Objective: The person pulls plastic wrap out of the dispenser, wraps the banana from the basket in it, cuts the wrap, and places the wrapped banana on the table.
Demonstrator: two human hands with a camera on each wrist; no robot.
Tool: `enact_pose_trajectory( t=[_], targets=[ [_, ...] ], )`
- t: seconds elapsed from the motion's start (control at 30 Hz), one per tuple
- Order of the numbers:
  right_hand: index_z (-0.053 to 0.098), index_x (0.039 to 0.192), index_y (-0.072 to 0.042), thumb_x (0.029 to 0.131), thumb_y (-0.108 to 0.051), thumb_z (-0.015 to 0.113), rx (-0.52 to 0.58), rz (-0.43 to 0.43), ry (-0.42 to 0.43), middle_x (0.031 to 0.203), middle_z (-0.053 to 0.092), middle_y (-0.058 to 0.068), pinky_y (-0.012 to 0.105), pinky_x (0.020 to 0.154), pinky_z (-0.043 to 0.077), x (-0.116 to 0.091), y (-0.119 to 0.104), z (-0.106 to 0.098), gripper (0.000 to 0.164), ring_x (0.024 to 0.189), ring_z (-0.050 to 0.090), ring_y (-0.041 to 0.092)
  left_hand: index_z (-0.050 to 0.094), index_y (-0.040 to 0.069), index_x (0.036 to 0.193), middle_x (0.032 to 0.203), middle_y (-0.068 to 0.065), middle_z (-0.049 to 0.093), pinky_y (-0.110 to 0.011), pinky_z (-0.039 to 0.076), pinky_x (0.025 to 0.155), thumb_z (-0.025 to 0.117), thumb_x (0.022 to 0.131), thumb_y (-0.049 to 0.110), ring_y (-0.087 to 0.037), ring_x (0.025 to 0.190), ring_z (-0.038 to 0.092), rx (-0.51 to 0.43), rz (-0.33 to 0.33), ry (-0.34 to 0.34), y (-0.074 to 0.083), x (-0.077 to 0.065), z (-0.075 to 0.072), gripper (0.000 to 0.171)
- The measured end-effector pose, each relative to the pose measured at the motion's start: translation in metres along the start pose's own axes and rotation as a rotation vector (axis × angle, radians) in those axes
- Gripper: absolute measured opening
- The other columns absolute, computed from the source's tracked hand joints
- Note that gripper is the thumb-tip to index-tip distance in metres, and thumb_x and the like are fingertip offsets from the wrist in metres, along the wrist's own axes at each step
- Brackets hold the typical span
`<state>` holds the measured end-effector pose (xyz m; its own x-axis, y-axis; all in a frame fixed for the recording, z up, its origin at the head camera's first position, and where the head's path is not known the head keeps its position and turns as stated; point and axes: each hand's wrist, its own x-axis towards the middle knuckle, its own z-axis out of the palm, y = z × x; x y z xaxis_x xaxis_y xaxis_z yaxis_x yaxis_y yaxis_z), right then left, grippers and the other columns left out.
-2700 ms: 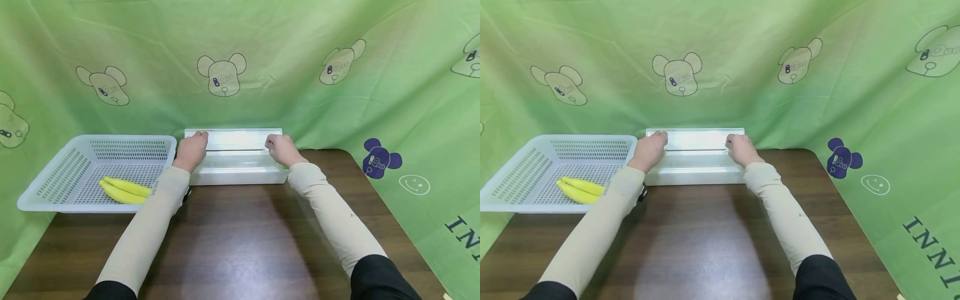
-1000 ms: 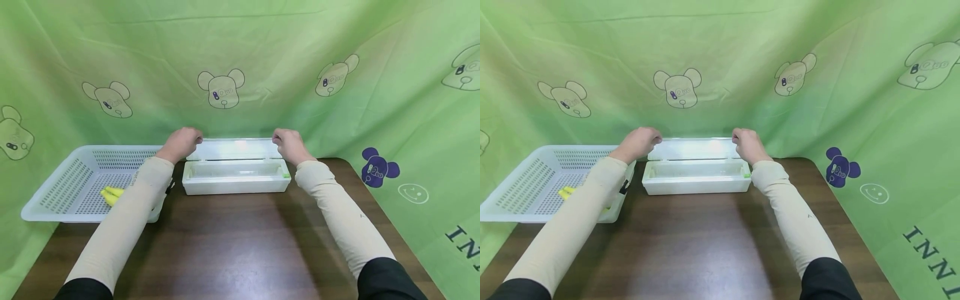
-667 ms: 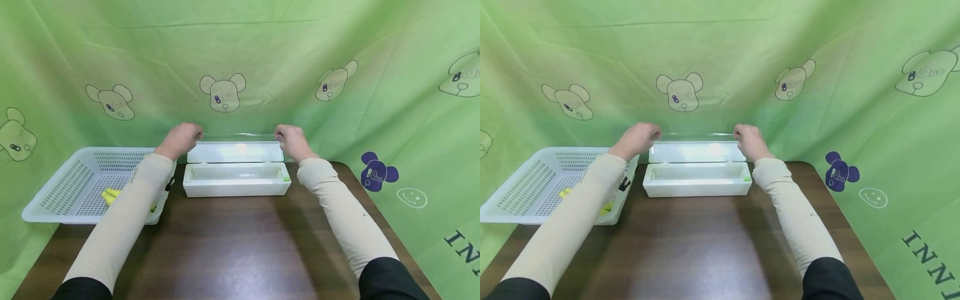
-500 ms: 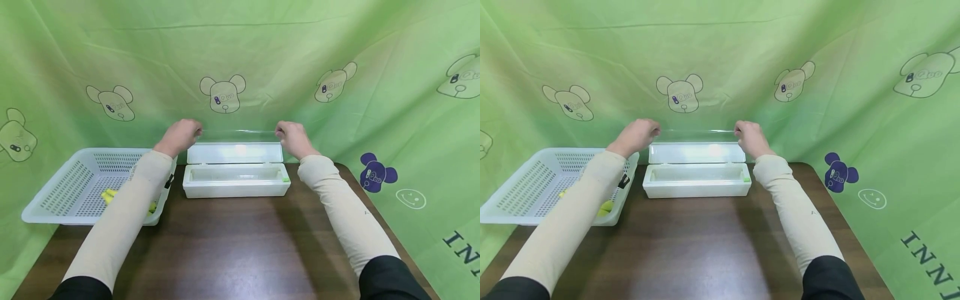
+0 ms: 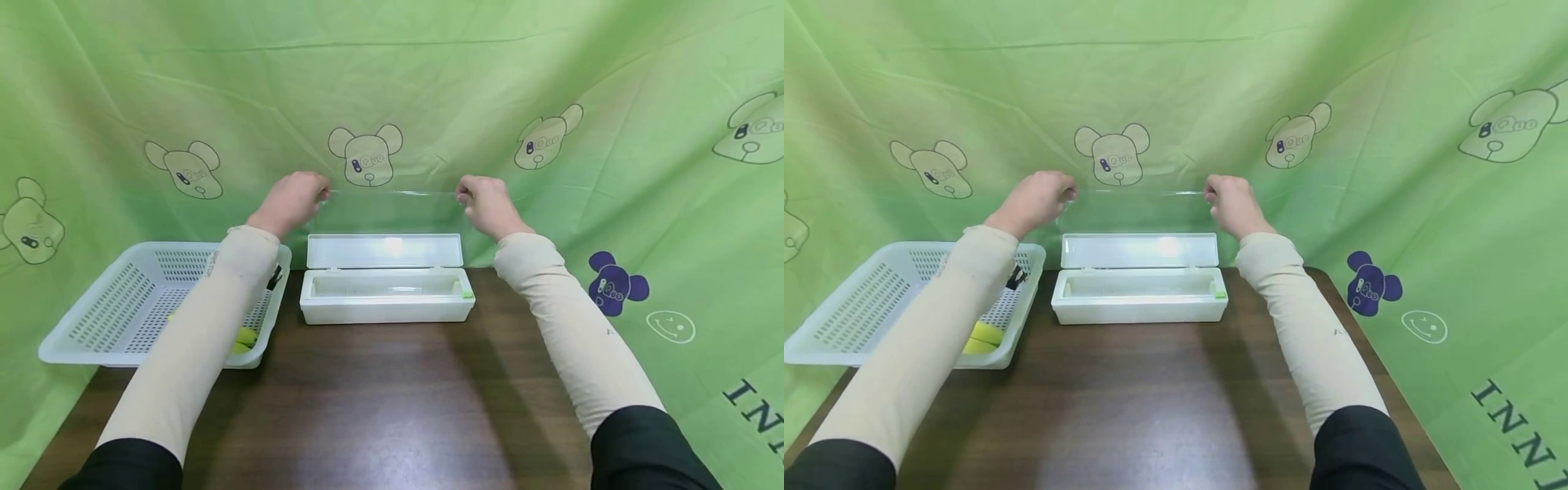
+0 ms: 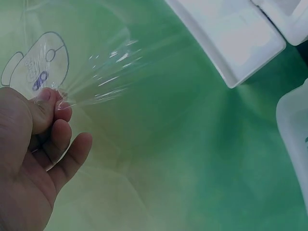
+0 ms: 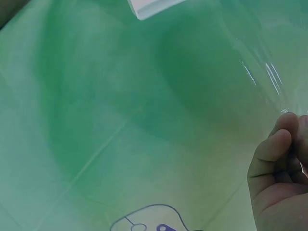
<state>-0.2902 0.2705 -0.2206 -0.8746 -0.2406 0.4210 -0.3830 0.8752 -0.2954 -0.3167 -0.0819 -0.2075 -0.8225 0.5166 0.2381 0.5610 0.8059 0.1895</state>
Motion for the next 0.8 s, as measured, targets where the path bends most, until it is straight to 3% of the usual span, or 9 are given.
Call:
enact_pose_trajectory(
  t=[0.6,0.8],
  targets=[
    [0.066,0.094,0.003,0.094,0.008,0.061,-0.032,-0.006,0.039,0.094,0.070,0.021,0.050,0.085,0.050,0.013,-0.009,-0.026,0.008,0.089,0.063,0.039,0.066,-0.003,0.113,0.114,-0.019,0.068,-0.046,0.049,0.098,0.058,0.097,-0.006,-0.035,0.108,0.063,0.016,0.001,0.021,0.001,0.009,-0.022,0.019],
    [0.067,0.095,0.004,0.095,0.009,0.060,-0.035,-0.011,0.042,0.096,0.070,0.022,0.051,0.087,0.050,0.018,-0.014,-0.033,0.008,0.091,0.063,0.040,0.066,-0.003,0.112,0.112,-0.020,0.068,-0.047,0.049,0.098,0.058,0.097,-0.005,-0.035,0.107,0.063,0.049,0.006,0.062,-0.001,0.012,-0.028,0.017]
  ],
)
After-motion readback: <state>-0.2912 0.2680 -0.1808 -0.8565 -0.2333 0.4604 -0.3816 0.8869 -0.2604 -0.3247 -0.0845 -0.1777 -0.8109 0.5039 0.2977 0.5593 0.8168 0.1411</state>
